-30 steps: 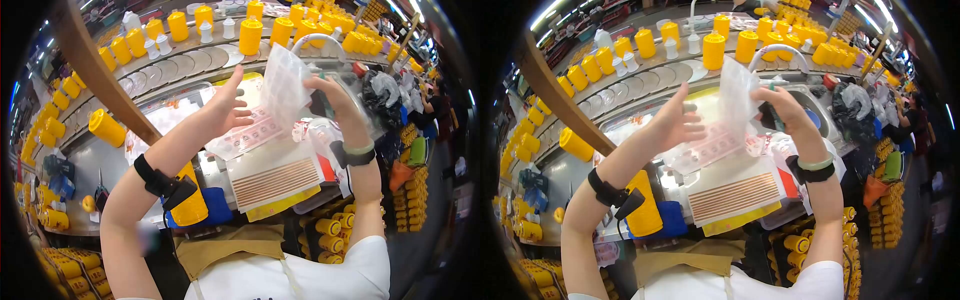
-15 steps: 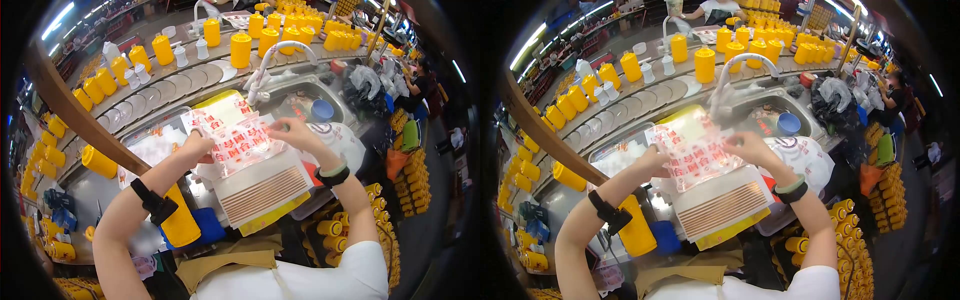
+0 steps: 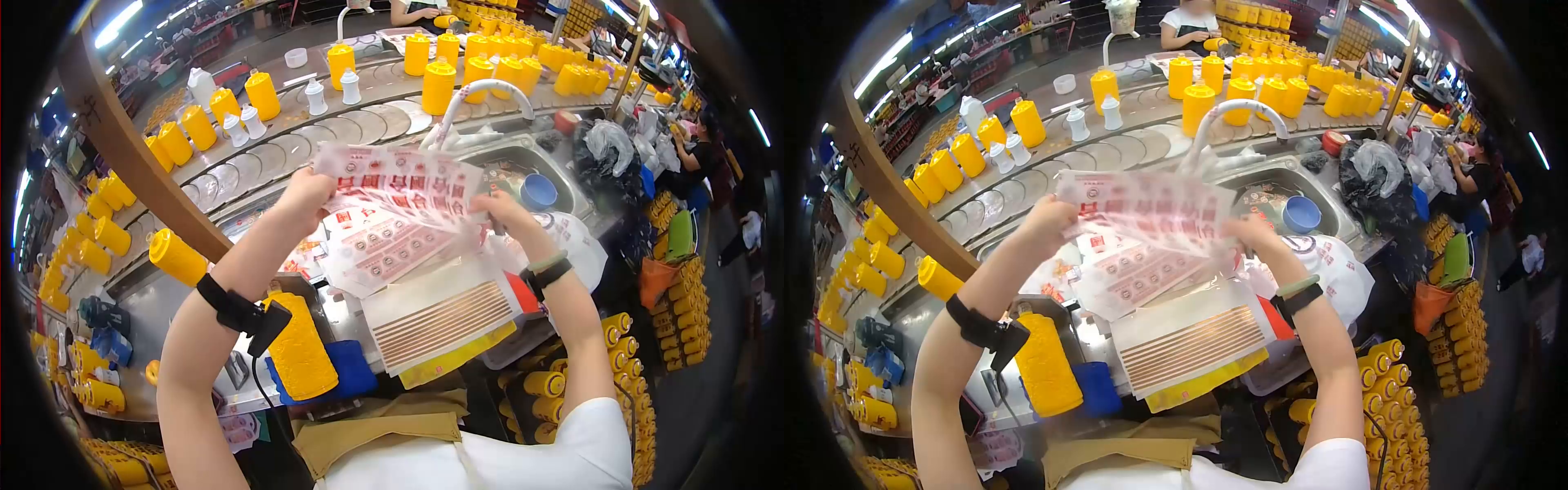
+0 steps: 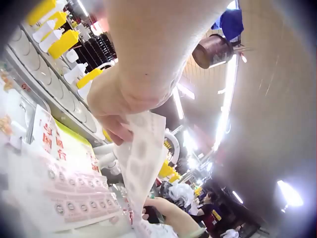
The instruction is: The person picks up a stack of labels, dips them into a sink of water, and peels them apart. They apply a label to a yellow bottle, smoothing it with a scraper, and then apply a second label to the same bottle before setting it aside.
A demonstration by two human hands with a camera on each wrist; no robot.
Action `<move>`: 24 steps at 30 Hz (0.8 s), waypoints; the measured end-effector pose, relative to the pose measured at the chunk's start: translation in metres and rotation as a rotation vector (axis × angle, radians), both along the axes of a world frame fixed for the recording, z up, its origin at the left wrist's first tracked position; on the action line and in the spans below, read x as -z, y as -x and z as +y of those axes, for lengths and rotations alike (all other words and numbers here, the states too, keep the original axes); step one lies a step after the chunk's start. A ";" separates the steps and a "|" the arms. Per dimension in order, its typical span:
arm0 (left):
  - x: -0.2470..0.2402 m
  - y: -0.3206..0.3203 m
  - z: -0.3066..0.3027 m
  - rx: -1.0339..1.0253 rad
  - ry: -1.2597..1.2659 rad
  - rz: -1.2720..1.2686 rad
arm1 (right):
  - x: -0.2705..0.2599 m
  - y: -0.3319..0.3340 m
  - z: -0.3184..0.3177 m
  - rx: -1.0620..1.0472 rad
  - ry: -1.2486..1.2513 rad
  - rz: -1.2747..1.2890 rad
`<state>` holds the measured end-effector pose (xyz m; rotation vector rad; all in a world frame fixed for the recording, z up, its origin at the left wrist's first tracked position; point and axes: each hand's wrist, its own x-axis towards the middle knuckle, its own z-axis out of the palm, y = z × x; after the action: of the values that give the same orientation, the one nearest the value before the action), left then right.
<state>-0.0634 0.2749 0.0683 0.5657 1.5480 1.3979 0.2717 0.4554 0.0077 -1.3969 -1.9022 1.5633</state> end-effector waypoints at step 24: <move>0.032 0.045 0.030 -0.032 0.338 0.992 | -0.035 0.158 0.020 -0.074 -1.020 -0.504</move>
<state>-0.1080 0.3048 0.0361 1.1131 2.5054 0.8387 0.1141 0.4750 0.0432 -1.2450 -2.4648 0.0780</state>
